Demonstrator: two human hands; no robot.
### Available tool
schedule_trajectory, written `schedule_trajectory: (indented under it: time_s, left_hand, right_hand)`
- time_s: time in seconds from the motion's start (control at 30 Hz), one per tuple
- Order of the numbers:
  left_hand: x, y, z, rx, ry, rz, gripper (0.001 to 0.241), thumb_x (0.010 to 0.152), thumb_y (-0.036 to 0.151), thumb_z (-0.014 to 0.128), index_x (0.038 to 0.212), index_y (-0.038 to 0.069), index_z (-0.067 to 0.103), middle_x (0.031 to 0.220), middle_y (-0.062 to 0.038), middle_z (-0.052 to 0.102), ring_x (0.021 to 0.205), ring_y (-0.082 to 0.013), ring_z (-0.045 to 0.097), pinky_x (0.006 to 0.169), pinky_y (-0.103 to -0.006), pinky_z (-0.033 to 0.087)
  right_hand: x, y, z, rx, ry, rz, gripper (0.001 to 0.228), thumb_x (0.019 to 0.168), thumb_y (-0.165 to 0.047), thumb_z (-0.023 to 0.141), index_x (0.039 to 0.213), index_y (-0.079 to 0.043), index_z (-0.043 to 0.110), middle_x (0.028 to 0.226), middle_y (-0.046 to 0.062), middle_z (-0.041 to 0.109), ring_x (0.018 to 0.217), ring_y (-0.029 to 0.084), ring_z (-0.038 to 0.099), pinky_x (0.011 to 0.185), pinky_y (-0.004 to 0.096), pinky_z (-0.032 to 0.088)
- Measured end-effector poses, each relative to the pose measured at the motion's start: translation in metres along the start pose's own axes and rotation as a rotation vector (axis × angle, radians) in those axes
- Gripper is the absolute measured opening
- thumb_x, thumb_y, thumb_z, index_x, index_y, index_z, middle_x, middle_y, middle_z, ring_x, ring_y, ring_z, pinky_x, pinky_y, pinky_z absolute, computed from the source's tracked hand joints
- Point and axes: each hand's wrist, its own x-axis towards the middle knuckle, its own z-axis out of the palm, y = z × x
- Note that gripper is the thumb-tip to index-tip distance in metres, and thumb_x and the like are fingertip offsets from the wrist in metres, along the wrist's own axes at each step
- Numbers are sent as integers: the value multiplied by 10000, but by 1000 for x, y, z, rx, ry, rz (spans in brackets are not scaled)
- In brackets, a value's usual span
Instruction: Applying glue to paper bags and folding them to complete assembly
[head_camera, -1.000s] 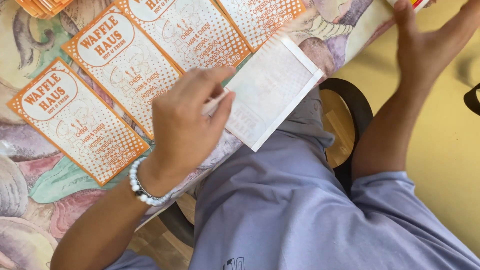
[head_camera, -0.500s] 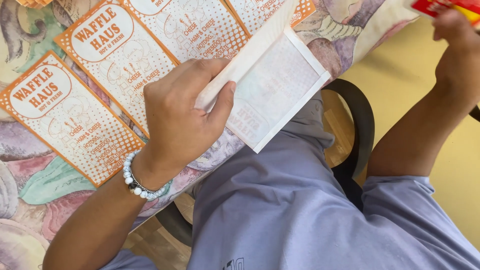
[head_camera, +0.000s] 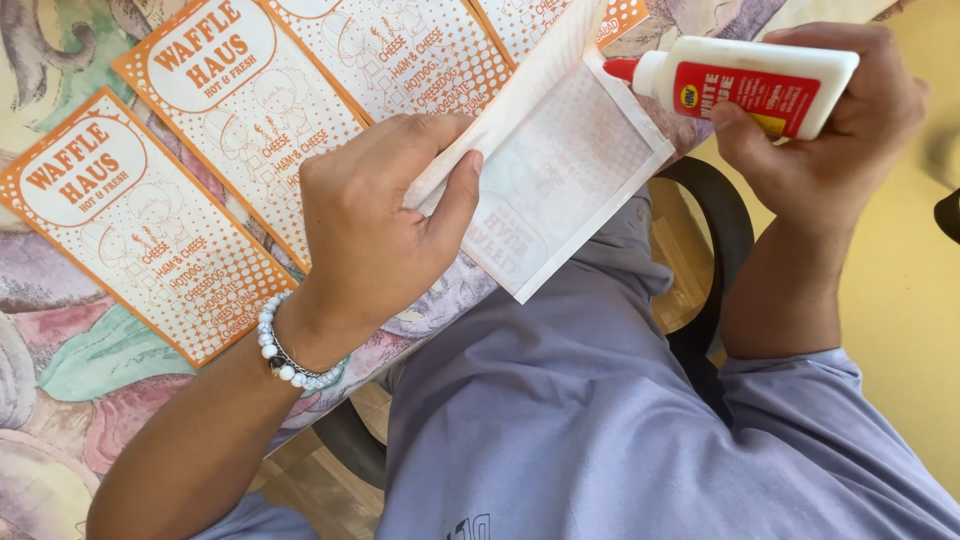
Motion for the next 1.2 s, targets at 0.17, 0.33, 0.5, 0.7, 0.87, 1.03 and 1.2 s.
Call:
schedule_trajectory:
  time_s: [0.17,0.33,0.5,0.7,0.87,1.03,1.2]
  left_hand:
    - [1,2,-1,-12,-23,-2,47,1049,38,639,1075,6,663,925,-103,704,781,-311,664,653,-424,463]
    - [0,2,0,-3,-27,0,90,1046,38,657,1124,-2,676,962,-113,731,799,-315,688,664,-420,484]
    - [-1,2,0,-11,-29,-2,88,1051,34,651,1122,-9,678,992,-111,741,820,-309,696,671,-417,486]
    - [0,6,-4,-19,-19,-17,112,1078,38,621,1168,-15,661,1051,-134,741,884,-321,720,719,-426,506]
    - [-11,13,-3,475,139,40,308,1187,198,453,1451,39,448,1493,-262,514,1406,-502,561,1190,-668,514]
    - [-11,25,24,505,-237,531,321,1211,129,449,1400,85,705,1531,-133,617,1484,-342,422,1252,-579,277]
    - [-23,8,55,340,-541,340,520,1088,225,384,1567,40,466,1652,-148,391,1526,-349,359,1263,-533,237]
  right_hand:
    - [4,-2,7,-5,-8,8,344,953,107,860,1212,176,644,1135,295,722,824,304,609,696,390,449]
    - [6,-5,8,1,-15,12,344,963,135,860,1233,185,654,1116,297,730,827,292,626,693,378,465]
    - [-4,-1,0,-56,-27,46,345,967,64,894,1229,155,688,1070,253,737,784,258,589,687,364,438]
    - [-8,-5,-4,-66,-28,49,347,973,60,908,1227,172,699,1074,268,745,772,257,583,671,358,419]
    - [-3,-15,-5,-4,-47,5,346,996,91,892,1215,220,657,1121,347,730,838,326,639,693,392,463]
    - [-2,-22,-7,-67,-58,-3,362,964,89,894,1224,214,676,1147,341,742,964,384,707,822,432,528]
    - [1,-20,-8,-82,-66,-1,370,975,108,925,1235,232,693,1079,308,739,799,288,608,665,373,447]
